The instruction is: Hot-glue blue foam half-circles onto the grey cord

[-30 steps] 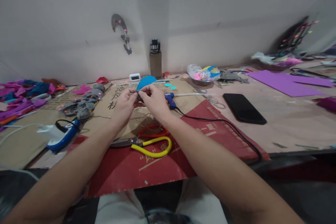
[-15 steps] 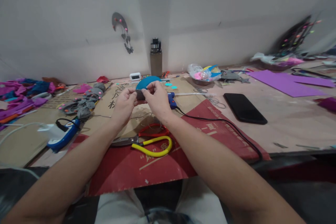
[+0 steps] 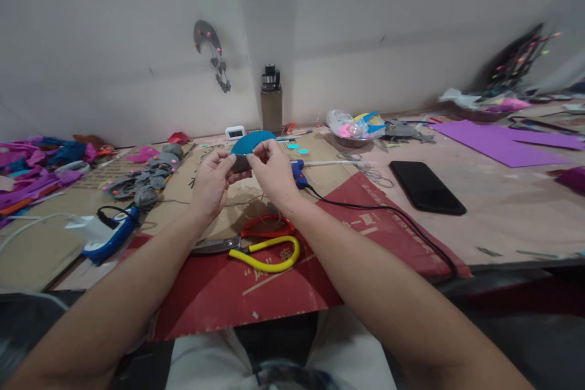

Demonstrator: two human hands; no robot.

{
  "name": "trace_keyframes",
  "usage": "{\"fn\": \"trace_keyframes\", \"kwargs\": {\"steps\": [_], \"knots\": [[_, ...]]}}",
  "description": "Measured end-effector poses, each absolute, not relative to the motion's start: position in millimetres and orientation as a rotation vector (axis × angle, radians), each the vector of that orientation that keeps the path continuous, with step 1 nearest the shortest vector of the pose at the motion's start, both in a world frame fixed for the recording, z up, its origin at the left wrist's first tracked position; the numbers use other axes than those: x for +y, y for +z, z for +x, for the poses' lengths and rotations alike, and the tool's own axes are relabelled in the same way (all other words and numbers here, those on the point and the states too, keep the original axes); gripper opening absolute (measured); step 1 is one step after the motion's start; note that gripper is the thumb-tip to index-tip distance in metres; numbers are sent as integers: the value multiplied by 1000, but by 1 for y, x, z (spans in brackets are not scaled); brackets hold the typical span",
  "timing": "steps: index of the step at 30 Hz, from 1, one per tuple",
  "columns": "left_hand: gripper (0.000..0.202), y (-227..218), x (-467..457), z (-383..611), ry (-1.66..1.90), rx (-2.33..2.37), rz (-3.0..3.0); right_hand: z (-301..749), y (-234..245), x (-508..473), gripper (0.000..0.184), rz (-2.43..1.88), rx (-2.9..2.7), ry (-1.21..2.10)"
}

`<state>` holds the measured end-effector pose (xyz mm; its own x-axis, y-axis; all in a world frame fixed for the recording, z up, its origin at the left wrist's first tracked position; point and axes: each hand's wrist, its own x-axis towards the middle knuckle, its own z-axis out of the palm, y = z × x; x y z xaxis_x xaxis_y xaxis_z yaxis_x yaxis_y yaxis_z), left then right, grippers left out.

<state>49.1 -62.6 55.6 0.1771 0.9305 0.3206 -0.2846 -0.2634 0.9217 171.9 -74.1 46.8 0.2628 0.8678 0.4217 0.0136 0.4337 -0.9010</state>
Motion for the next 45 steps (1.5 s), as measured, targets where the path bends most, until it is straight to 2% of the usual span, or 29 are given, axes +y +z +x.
{"fn": "trace_keyframes", "kwargs": {"steps": [14,19,24,35,45], "knots": [[18,59,-66,50,1335,700,1276,171,50,-74,24,-965,-1004,887],[16,59,-65,48,1298,695,1271,174,51,-74,17,-979,-1056,956],[12,61,-64,46,1233,655,1249,176,52,-74,20,-935,-1027,988],[24,63,-64,46,1262,736,1243,177,51,-75,19,-1065,-1163,892],[21,62,-62,44,1235,696,1249,179,49,-71,19,-1014,-1252,837]]}}
